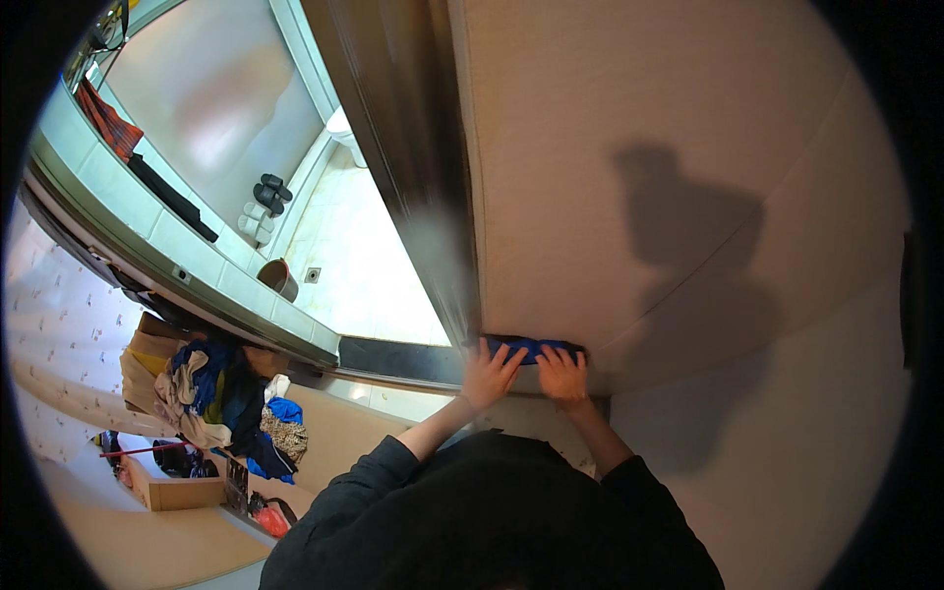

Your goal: The person wipes a white wall and a light wood door with a blue cloth, moving the cloth in broad strokes across the surfaces. The person folds the cloth and continues wiping different sections of the door and adjacent wall.

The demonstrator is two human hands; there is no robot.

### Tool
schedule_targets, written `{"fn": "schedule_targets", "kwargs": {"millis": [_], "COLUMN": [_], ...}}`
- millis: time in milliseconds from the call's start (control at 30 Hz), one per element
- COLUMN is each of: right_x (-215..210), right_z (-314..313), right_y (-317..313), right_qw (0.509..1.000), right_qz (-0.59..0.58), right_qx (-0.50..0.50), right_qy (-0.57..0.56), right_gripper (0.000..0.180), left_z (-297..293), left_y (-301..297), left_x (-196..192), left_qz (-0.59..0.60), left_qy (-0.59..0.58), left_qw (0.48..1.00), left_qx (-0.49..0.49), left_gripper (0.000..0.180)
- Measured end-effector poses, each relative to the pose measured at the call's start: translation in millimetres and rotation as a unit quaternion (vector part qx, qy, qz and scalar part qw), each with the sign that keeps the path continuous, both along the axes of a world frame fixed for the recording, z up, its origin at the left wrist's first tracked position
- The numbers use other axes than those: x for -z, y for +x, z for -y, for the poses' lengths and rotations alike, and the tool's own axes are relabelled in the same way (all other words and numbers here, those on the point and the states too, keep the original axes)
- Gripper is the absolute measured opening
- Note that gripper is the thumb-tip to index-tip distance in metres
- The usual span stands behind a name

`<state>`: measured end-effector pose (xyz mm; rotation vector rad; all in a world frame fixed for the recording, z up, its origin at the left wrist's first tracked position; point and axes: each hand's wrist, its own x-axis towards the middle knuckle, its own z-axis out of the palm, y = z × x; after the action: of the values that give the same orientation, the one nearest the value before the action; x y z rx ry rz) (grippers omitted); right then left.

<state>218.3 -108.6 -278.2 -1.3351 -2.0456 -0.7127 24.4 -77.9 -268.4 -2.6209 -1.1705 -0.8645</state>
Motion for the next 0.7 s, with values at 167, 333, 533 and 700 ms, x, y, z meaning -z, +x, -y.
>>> {"fn": "schedule_targets", "kwargs": {"millis": [167,333,533,700], "right_x": [-109,-253,-204,-131], "right_z": [-28,-50,-47,-32], "right_y": [11,24,21,29], "right_qw": [0.984,0.958,0.957,0.964], "right_qz": [-0.077,-0.152,-0.143,-0.076], "right_qx": [0.061,0.104,0.116,0.092], "right_qy": [0.150,0.219,0.225,0.238], "right_gripper": [0.019,0.029,0.029,0.032], "left_z": [-23,-46,-46,-36], "left_y": [48,77,85,81], "left_x": [-119,-241,-198,-142], "left_qz": [0.067,0.191,0.104,0.020], "left_qy": [0.182,0.236,0.297,0.282], "left_qw": [0.981,0.952,0.948,0.959], "left_qx": [-0.019,-0.040,-0.044,0.014], "left_gripper": [0.029,0.039,0.038,0.036]}}
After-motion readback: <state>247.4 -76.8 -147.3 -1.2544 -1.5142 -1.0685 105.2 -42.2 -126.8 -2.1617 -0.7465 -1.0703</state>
